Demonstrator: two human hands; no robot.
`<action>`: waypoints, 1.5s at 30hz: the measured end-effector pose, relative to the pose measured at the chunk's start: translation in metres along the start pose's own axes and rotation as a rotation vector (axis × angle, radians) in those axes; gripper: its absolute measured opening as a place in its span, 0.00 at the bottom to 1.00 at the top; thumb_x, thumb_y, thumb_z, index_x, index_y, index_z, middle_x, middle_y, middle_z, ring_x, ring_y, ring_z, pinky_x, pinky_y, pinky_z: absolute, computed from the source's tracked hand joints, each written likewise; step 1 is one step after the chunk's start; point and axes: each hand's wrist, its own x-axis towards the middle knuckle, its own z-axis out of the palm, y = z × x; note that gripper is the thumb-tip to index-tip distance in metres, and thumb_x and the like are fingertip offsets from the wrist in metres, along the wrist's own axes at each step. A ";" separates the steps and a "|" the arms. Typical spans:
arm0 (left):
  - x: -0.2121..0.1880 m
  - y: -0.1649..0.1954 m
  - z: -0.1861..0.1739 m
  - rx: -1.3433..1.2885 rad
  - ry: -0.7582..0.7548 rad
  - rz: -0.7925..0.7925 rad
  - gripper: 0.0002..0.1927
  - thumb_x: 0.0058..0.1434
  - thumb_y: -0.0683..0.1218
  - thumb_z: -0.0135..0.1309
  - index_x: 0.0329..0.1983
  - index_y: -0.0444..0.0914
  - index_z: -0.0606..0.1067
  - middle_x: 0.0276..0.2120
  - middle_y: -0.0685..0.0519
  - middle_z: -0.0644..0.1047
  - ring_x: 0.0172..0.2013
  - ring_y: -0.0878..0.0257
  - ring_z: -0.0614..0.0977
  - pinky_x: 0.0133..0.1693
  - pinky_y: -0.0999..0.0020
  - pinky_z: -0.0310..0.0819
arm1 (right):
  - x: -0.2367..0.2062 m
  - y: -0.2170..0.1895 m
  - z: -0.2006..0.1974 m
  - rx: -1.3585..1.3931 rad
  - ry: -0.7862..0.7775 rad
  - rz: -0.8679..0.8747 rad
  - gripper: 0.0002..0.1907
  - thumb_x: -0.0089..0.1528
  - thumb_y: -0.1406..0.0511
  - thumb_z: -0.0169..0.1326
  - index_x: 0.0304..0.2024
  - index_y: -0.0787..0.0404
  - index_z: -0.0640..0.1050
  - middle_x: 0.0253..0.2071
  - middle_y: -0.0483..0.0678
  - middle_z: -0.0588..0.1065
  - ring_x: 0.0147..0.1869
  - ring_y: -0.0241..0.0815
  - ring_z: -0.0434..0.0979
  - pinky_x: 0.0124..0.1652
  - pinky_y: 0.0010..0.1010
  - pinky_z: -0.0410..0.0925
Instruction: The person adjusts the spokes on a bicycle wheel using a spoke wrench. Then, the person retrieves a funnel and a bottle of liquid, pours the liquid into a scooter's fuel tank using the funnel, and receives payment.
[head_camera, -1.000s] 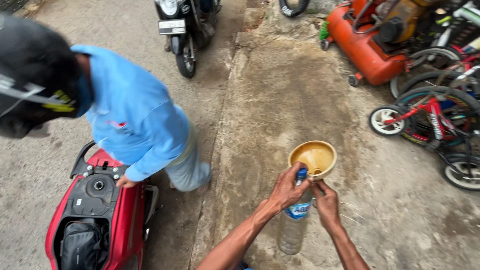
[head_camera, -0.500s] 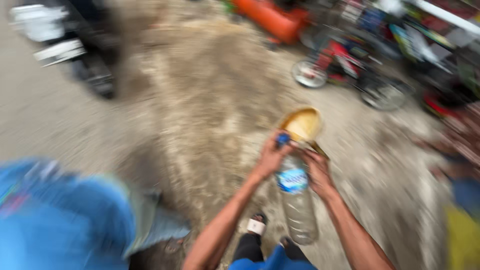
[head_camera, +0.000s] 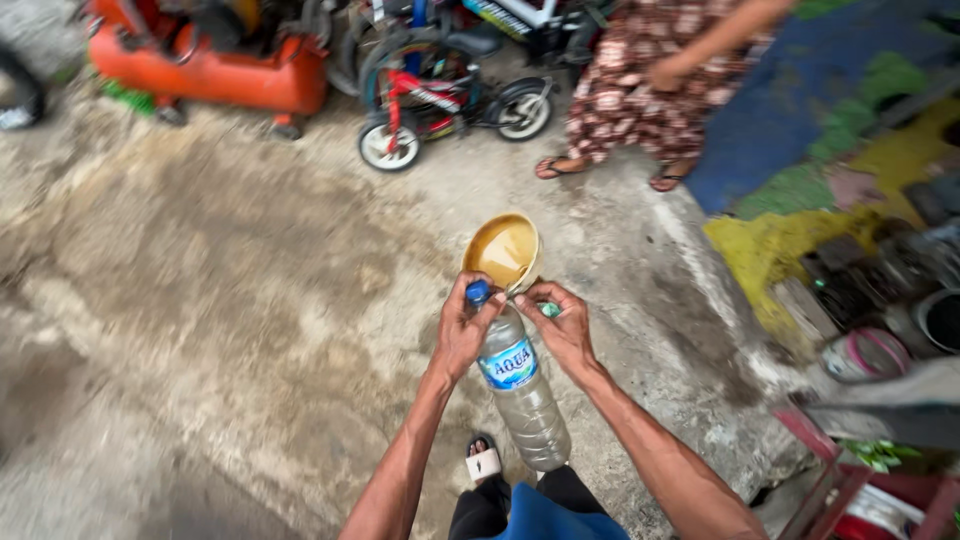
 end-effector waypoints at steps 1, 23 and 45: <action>0.004 0.000 0.006 0.014 -0.018 -0.023 0.10 0.65 0.39 0.58 0.47 0.38 0.70 0.38 0.56 0.76 0.39 0.68 0.78 0.43 0.72 0.75 | 0.000 -0.002 -0.003 -0.014 0.020 0.007 0.06 0.61 0.68 0.65 0.39 0.65 0.82 0.36 0.46 0.80 0.42 0.33 0.77 0.44 0.27 0.71; 0.058 -0.046 0.219 0.692 -0.702 0.103 0.15 0.61 0.46 0.59 0.49 0.40 0.72 0.35 0.42 0.81 0.38 0.43 0.84 0.39 0.52 0.76 | -0.064 0.006 -0.231 -0.577 0.448 -0.108 0.11 0.61 0.69 0.61 0.47 0.57 0.83 0.42 0.51 0.83 0.44 0.49 0.85 0.42 0.33 0.77; 0.067 -0.011 0.621 0.120 -1.356 0.114 0.17 0.64 0.49 0.57 0.52 0.39 0.70 0.57 0.45 0.78 0.52 0.55 0.82 0.51 0.61 0.78 | -0.185 -0.071 -0.652 -0.945 1.154 -0.120 0.07 0.70 0.70 0.52 0.44 0.63 0.81 0.40 0.53 0.82 0.34 0.38 0.82 0.33 0.30 0.75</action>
